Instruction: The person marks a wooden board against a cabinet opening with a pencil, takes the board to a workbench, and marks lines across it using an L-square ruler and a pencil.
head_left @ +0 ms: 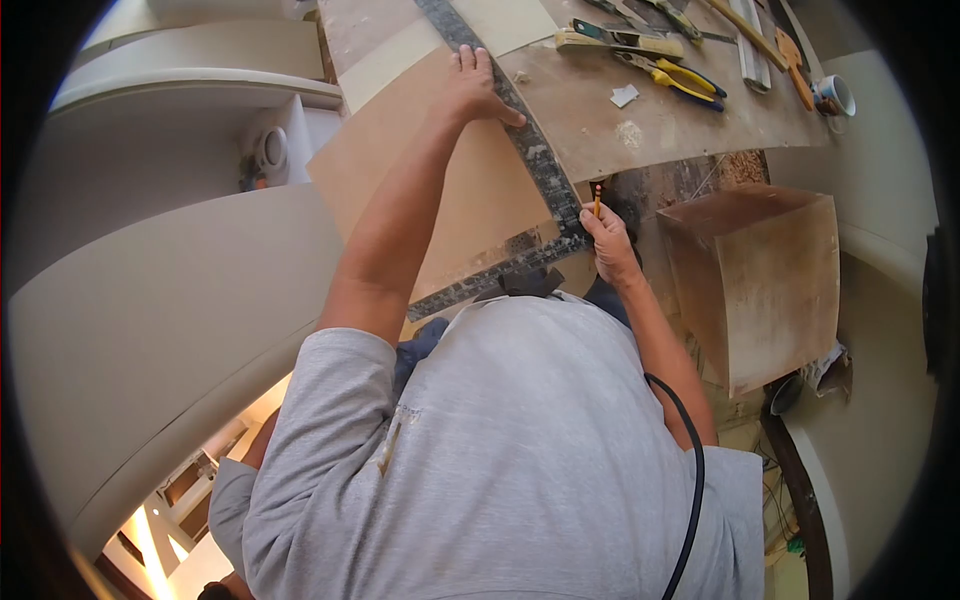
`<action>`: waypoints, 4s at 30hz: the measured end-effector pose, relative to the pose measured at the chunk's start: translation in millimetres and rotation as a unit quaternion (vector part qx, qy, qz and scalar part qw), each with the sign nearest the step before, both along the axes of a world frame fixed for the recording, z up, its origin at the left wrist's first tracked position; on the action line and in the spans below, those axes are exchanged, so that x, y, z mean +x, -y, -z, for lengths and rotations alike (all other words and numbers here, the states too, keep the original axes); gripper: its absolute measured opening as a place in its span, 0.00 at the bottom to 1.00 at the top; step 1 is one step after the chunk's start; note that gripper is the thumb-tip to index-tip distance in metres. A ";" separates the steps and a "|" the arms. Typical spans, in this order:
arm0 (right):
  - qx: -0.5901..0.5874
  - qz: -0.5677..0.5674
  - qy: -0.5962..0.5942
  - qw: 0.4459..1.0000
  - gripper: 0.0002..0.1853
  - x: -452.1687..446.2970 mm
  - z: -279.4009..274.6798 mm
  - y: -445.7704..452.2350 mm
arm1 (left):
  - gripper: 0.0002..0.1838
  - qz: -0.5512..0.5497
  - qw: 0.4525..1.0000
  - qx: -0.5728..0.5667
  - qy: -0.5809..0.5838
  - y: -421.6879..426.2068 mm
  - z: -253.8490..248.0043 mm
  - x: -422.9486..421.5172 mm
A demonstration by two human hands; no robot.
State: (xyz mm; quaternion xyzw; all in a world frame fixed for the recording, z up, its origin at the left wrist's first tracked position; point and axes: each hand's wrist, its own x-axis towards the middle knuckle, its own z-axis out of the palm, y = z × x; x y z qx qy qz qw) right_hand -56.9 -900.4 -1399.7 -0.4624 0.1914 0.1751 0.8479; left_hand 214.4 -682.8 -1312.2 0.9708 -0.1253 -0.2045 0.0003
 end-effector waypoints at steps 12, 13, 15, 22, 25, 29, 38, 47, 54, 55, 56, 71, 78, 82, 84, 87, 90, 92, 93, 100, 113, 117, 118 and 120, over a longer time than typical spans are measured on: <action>-0.085 -0.054 0.039 0.994 0.07 5.6 -0.5 5.1 | 0.82 -0.001 1.000 -0.005 -0.008 -0.5 0.7 0.2; -0.100 -0.049 0.065 0.992 0.08 3.8 4.2 4.8 | 0.82 0.004 1.000 -0.008 -0.015 -1.6 -4.0 2.2; -0.110 -0.046 0.104 0.987 0.09 6.5 3.0 0.5 | 0.83 -0.002 1.000 0.012 -0.014 -1.7 -4.1 0.1; -0.036 -0.024 0.022 0.999 0.06 3.8 2.4 -0.5 | 0.83 -0.029 0.999 -0.027 -0.034 0.2 -11.4 -1.7; -0.049 -0.028 0.016 0.998 0.06 1.6 1.3 -0.8 | 0.83 -0.028 0.999 -0.025 -0.038 -0.6 -8.0 -0.2; -0.301 -0.101 0.036 0.948 0.09 14.5 -40.6 12.8 | 0.84 -0.027 0.999 -0.019 -0.036 0.7 -10.9 -0.8; -0.391 0.086 0.320 0.859 0.13 190.9 -133.9 -1.9 | 0.81 -0.038 0.999 -0.006 -0.033 2.8 -16.3 -2.4; -0.190 0.083 0.185 0.961 0.14 309.2 -57.5 -76.9 | 0.82 -0.055 0.997 -0.011 -0.046 2.8 -12.0 -1.1; -0.220 0.045 0.215 0.950 0.15 313.9 -39.7 -91.0 | 0.82 -0.058 0.997 -0.028 -0.051 2.3 -16.4 -2.3; -0.211 0.034 0.215 0.953 0.15 311.7 -40.1 -90.3 | 0.82 -0.058 0.997 -0.028 -0.051 2.5 -18.3 -2.3; -0.211 0.034 0.215 0.953 0.15 308.8 -40.5 -88.8 | 0.82 -0.060 0.996 -0.029 -0.054 3.0 -20.2 -2.7; -0.290 -0.035 0.253 0.922 0.15 277.6 -57.0 -64.5 | 0.82 -0.051 0.997 -0.029 -0.048 1.6 -11.7 -2.6; -0.275 -0.033 0.242 0.930 0.16 309.2 -47.8 -83.4 | 0.82 -0.049 0.997 -0.028 -0.045 2.1 -13.1 -3.7; -0.234 -0.050 0.204 0.949 0.17 302.5 -56.5 -73.0 | 0.81 -0.042 0.998 -0.024 -0.042 1.3 -8.0 -1.7; -0.268 -0.077 0.208 0.937 0.16 292.3 -64.0 -57.3 | 0.82 -0.037 0.999 -0.022 -0.030 0.6 -4.2 -1.6; -0.295 -0.121 0.201 0.926 0.16 263.8 -75.2 -31.9 | 0.83 -0.036 0.999 -0.024 -0.030 0.5 -5.8 -1.3; -0.281 -0.118 0.188 0.934 0.15 230.4 -80.3 -22.8 | 0.84 -0.032 0.999 -0.007 -0.016 1.5 -2.2 -1.2; -0.270 -0.079 0.194 0.940 0.13 218.3 -76.2 -25.4 | 0.83 -0.032 0.999 -0.015 -0.019 0.2 0.9 -1.0; -0.271 -0.079 0.191 0.940 0.13 219.5 -74.9 -27.0 | 0.82 -0.031 0.999 -0.020 -0.017 0.3 -1.0 -1.4; -0.304 -0.098 0.204 0.925 0.14 228.1 -75.8 -26.5 | 0.82 -0.033 0.999 -0.008 -0.037 1.7 -4.4 -0.3; -0.308 -0.172 0.072 0.933 0.14 69.5 -125.2 47.3 | 0.82 -0.008 1.000 0.006 -0.028 5.9 -2.1 0.7; -0.311 -0.174 0.080 0.931 0.14 51.6 -126.1 58.9 | 0.81 -0.011 0.999 0.020 -0.029 6.3 -6.4 0.6; -0.310 -0.176 0.076 0.931 0.14 49.3 -126.3 61.7 | 0.81 -0.019 0.999 0.019 -0.027 5.9 -5.6 0.7; -0.308 -0.179 0.074 0.932 0.13 47.1 -128.9 70.1 | 0.81 -0.027 0.999 0.019 -0.025 4.6 -5.2 0.9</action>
